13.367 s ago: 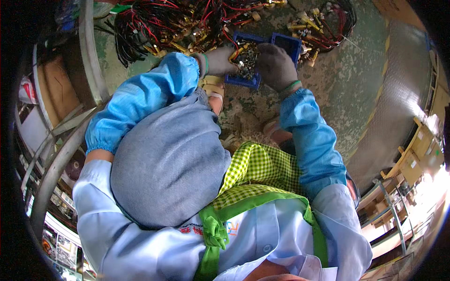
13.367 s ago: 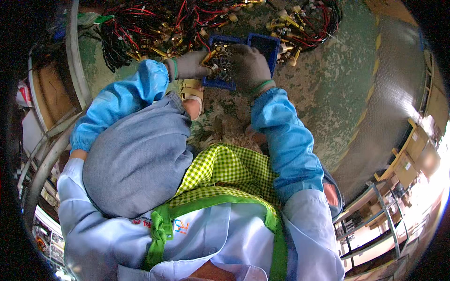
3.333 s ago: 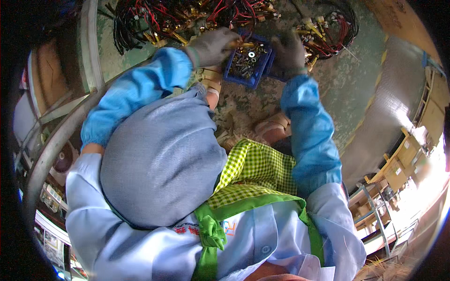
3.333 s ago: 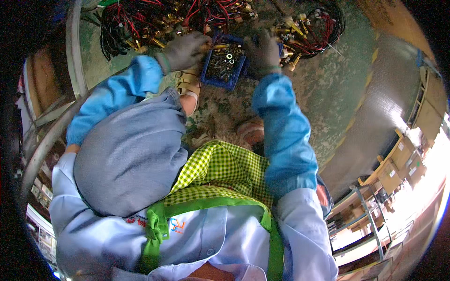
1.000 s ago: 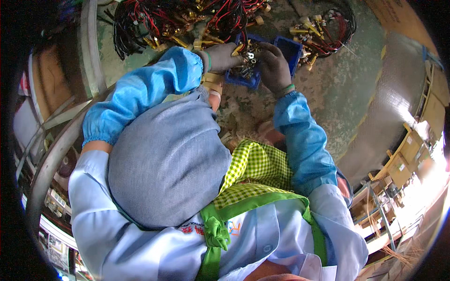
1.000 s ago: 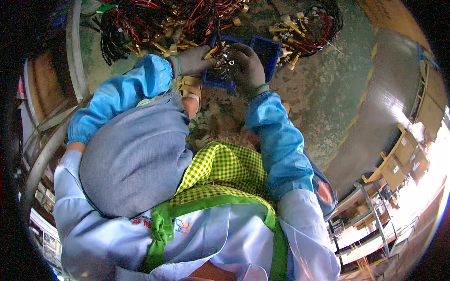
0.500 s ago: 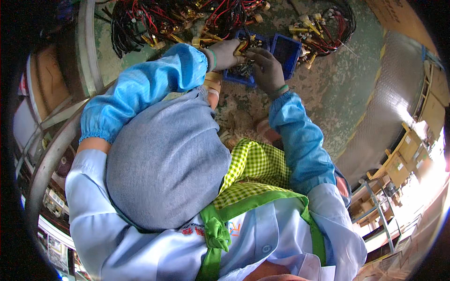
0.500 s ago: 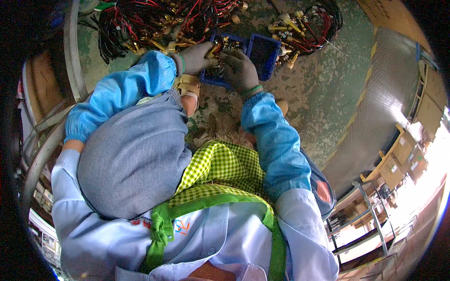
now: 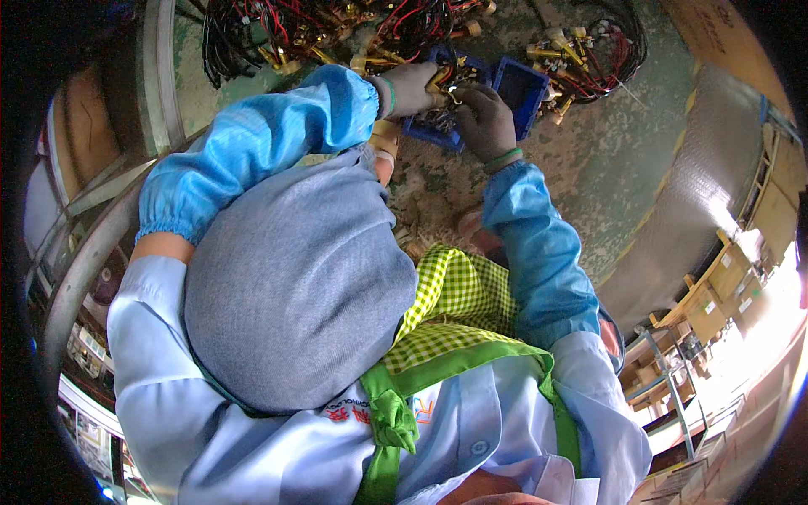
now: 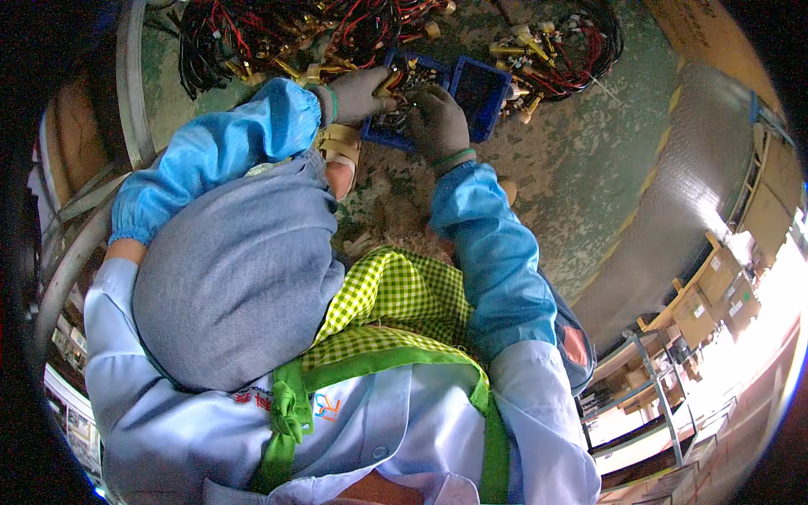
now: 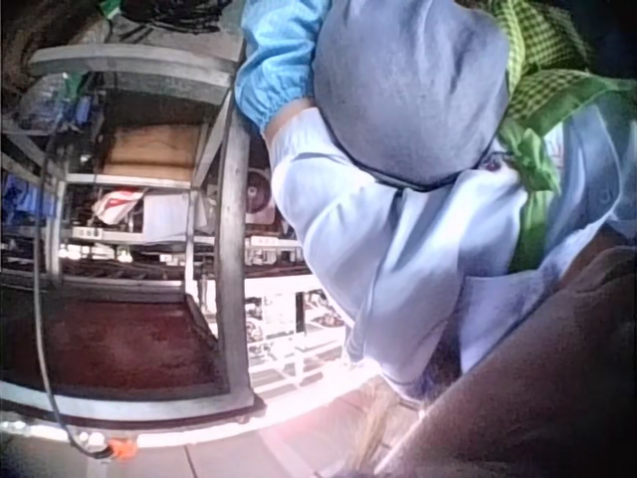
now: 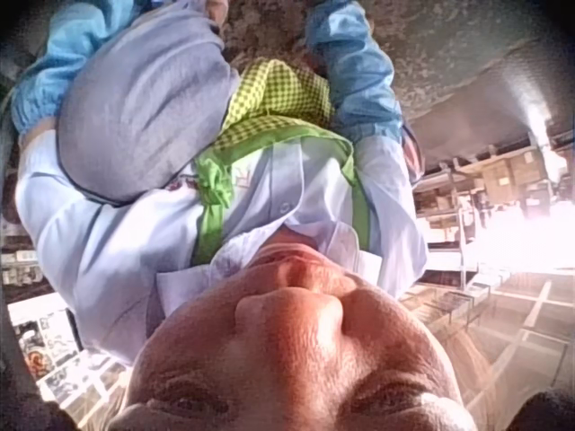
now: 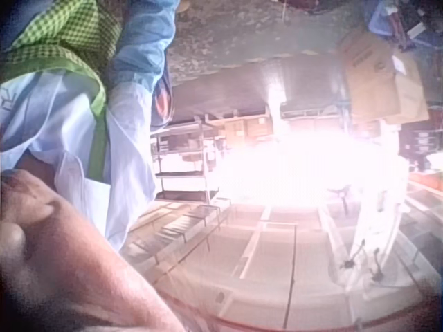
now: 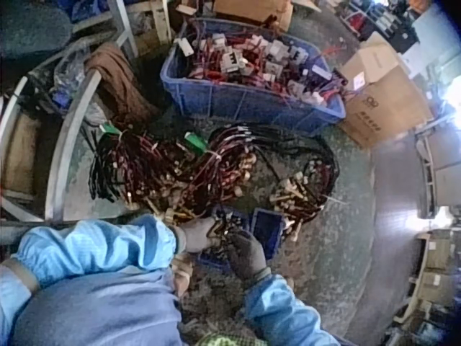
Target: The person sorts and inspects small electronic wire harness components by hand, using a small plastic bin.
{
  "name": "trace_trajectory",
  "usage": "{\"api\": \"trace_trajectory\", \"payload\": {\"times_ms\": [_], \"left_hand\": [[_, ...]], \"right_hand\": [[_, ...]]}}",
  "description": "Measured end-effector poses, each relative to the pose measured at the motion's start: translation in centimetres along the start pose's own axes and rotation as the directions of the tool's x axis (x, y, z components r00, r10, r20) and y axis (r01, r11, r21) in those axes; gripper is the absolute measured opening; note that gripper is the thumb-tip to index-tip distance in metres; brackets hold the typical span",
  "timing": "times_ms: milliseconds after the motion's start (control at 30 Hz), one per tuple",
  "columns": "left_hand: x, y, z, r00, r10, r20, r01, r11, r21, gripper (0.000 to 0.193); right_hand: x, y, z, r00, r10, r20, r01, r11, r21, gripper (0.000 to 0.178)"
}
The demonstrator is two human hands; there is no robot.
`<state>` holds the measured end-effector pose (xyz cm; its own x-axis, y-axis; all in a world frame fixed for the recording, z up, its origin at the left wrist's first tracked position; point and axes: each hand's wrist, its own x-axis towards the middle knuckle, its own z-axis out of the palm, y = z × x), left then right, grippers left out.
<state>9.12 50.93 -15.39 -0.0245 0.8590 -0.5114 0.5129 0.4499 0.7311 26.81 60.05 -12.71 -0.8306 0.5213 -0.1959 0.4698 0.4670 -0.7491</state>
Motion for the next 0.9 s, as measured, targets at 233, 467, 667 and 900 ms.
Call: {"api": "trace_trajectory", "payload": {"times_ms": [233,467,667,900], "left_hand": [[0.3,-0.5,-0.6,0.989,0.028,0.145,0.009,0.968,-0.251,0.051],[-0.6,2.9,-4.3,0.921,0.005,0.39,0.052,0.989,-0.135,0.057],[0.3,2.5,-4.1,0.878,-0.202,0.434,0.138,0.975,0.175,0.061],[0.2,2.4,-4.6,0.89,-0.137,0.434,0.036,0.972,0.233,0.065]], "right_hand": [[1.9,0.4,-1.8,0.99,0.12,-0.073,-0.112,0.989,0.096,0.034],[5.1,1.7,-1.7,0.89,0.27,0.369,-0.41,0.828,0.383,0.034],[3.3,2.7,-3.7,0.964,0.015,0.266,-0.138,0.882,0.451,0.025],[3.6,2.1,-1.9,0.984,0.094,0.153,-0.138,0.941,0.31,0.027]]}}
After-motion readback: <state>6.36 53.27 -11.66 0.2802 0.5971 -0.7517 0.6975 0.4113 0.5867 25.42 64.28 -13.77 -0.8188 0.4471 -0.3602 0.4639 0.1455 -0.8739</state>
